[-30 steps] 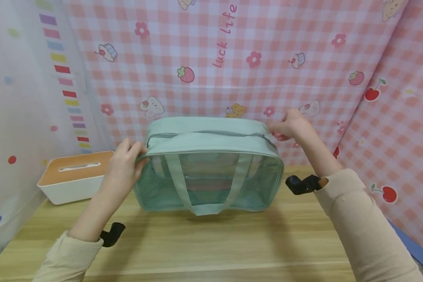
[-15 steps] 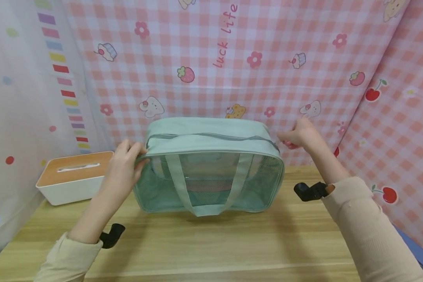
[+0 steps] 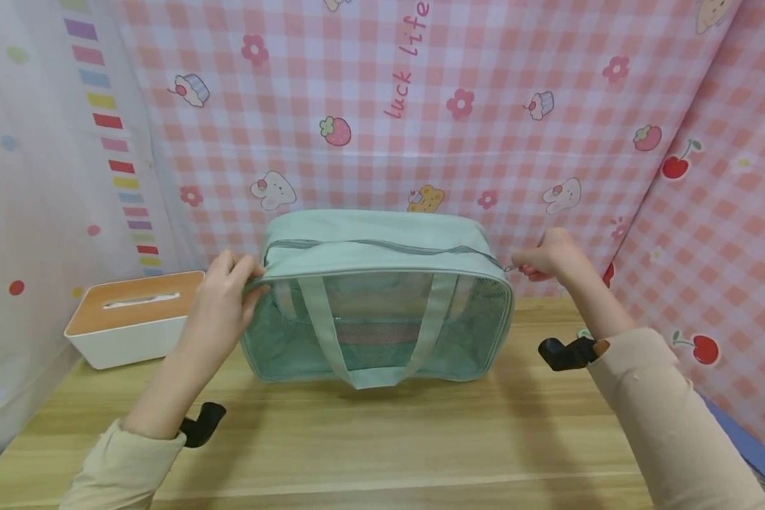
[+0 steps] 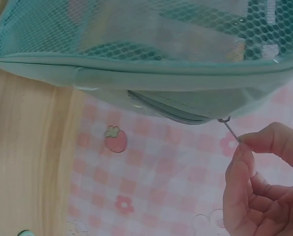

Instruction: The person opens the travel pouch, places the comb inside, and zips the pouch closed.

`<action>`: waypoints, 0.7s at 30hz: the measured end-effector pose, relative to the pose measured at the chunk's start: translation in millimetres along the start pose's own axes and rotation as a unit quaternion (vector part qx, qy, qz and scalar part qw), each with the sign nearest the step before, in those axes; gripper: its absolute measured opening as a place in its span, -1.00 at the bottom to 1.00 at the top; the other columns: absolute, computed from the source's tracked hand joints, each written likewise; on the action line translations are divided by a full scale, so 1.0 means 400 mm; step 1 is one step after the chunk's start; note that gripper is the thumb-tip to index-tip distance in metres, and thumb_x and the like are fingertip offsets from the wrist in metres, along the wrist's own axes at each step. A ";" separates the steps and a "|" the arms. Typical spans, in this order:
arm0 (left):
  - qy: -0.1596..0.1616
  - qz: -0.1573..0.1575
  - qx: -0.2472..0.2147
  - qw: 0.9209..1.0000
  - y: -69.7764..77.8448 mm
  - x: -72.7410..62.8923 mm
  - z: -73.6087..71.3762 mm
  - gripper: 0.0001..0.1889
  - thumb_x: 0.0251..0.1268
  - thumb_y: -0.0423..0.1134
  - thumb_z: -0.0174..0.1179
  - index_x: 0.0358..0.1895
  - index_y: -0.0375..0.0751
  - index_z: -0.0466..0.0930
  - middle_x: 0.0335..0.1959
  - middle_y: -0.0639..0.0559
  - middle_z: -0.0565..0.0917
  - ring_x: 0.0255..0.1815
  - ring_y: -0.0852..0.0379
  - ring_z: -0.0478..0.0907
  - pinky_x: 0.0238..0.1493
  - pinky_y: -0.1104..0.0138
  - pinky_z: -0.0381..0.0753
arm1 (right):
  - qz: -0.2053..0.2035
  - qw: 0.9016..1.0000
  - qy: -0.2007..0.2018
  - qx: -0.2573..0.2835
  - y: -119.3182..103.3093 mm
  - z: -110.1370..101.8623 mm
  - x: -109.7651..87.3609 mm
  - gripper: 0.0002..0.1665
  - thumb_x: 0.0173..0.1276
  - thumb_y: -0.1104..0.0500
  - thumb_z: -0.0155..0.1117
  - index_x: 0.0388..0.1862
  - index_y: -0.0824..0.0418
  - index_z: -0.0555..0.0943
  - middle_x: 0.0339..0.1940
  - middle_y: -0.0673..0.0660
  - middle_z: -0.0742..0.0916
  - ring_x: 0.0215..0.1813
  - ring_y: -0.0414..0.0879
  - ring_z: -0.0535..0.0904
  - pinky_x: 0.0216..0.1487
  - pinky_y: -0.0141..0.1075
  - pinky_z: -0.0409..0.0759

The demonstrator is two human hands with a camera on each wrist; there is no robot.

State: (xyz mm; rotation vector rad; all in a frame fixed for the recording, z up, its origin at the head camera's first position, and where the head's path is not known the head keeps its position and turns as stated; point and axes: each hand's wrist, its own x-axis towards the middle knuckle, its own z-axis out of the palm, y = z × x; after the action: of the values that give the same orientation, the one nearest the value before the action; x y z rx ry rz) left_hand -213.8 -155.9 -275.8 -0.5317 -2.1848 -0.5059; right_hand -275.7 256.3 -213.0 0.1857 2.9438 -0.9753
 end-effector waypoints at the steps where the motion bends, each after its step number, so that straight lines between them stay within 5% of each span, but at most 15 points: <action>1: 0.000 0.000 0.000 1.000 -0.001 0.000 0.000 -0.78 -0.06 -0.54 0.30 -0.37 -0.37 0.44 -0.48 -0.16 0.37 -0.45 -0.05 0.36 -0.44 0.24 0.37 | 0.001 1.000 -0.002 0.003 0.002 0.004 0.002 -0.71 0.17 0.20 0.15 -0.30 0.45 0.46 -0.58 0.08 0.57 -0.57 -0.21 0.50 -0.41 -0.42 0.62; 7: 0.000 0.000 0.001 1.000 -0.004 0.001 0.002 -0.78 -0.07 -0.54 0.30 -0.37 -0.37 0.45 -0.48 -0.16 0.37 -0.44 -0.06 0.36 -0.43 0.23 0.37 | 0.026 0.999 -0.029 0.013 0.032 0.039 0.023 -0.51 0.18 0.17 0.15 -0.06 0.53 0.35 -0.38 0.19 0.54 -0.54 -0.22 0.52 -0.39 -0.42 0.64; 13: -0.001 0.001 0.000 1.000 -0.002 0.000 0.007 -0.78 -0.07 -0.53 0.31 -0.38 -0.36 0.44 -0.49 -0.15 0.37 -0.45 -0.05 0.35 -0.43 0.23 0.35 | 0.076 0.990 -0.081 0.083 0.073 0.080 0.048 -0.11 0.27 0.16 0.05 0.35 0.57 -0.14 -0.14 0.30 0.46 -0.59 -0.33 0.52 -0.34 -0.42 0.66; 21: 0.006 0.005 -0.002 1.000 0.000 0.002 0.007 -0.78 -0.07 -0.53 0.31 -0.37 -0.37 0.44 -0.48 -0.16 0.38 -0.43 -0.06 0.37 -0.42 0.23 0.38 | 0.078 0.983 -0.094 0.138 0.103 0.107 0.047 -0.36 0.32 0.16 -0.02 0.18 0.60 0.10 -0.23 0.21 0.47 -0.53 -0.31 0.52 -0.19 -0.39 0.66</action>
State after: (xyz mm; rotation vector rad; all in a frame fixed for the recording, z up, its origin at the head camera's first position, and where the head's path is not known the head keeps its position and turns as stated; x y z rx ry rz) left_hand -216.1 -154.3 -277.0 -0.5389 -2.1688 -0.5066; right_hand -289.4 265.4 -273.3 0.3075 2.5734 -1.2938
